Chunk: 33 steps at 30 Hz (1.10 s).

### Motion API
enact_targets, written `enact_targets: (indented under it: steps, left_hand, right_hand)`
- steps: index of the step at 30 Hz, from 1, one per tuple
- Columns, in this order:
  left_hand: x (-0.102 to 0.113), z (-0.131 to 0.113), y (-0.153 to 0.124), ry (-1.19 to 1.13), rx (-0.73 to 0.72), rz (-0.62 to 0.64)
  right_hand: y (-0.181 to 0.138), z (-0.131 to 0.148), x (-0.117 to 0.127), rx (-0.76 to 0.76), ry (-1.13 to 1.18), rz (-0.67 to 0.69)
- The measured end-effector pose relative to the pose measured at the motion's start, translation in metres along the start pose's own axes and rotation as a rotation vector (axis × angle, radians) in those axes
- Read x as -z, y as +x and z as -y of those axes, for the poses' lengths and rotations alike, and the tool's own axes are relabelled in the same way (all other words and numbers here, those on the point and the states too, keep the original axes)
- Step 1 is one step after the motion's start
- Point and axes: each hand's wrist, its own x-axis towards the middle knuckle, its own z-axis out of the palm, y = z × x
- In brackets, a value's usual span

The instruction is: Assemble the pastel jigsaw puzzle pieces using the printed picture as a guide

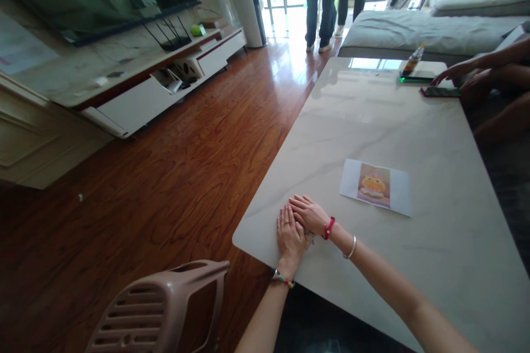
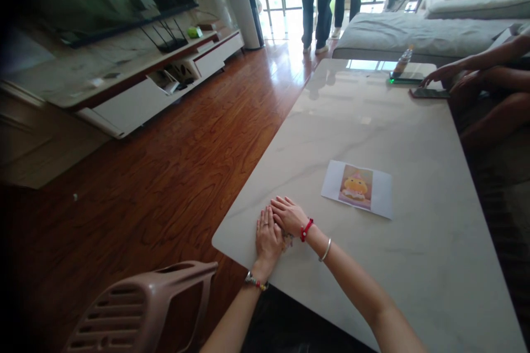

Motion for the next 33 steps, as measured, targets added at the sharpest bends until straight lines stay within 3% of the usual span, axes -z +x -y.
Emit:
enact_targets:
  steps: [10, 15, 20, 24, 27, 29, 32, 33]
  left_hand:
    - [-0.026, -0.11, -0.027, -0.094, -0.286, 0.195]
    - [-0.033, -0.142, -0.027, -0.19, -0.394, 0.257]
    - [-0.034, -0.144, -0.026, -0.393, -0.397, 0.273]
    - [-0.024, -0.136, -0.021, -0.641, -0.214, 0.282]
    - [-0.013, -0.125, -0.015, -0.693, -0.149, 0.271]
    - [-0.006, -0.112, -0.013, -0.585, -0.275, 0.302]
    - [0.002, -0.09, -0.022, -0.247, -0.655, 0.391]
    - [0.003, -0.084, -0.027, -0.14, -0.711, 0.394]
  right_hand:
    - [-0.141, -0.037, 0.037, -0.317, -0.017, -0.101]
    - [-0.185, -0.04, 0.045, -0.454, 0.033, -0.218]
    - [-0.191, -0.039, 0.046, -0.629, 0.239, -0.477]
    - [-0.192, -0.042, 0.052, -0.801, 0.39, -0.671]
    - [-0.205, -0.04, 0.058, -0.855, 0.377, -0.702]
    - [-0.218, -0.031, 0.059, -0.864, 0.298, -0.65]
    - [-0.237, -0.006, 0.05, -0.812, 0.056, -0.457]
    - [-0.241, 0.004, 0.044, -0.806, -0.018, -0.401]
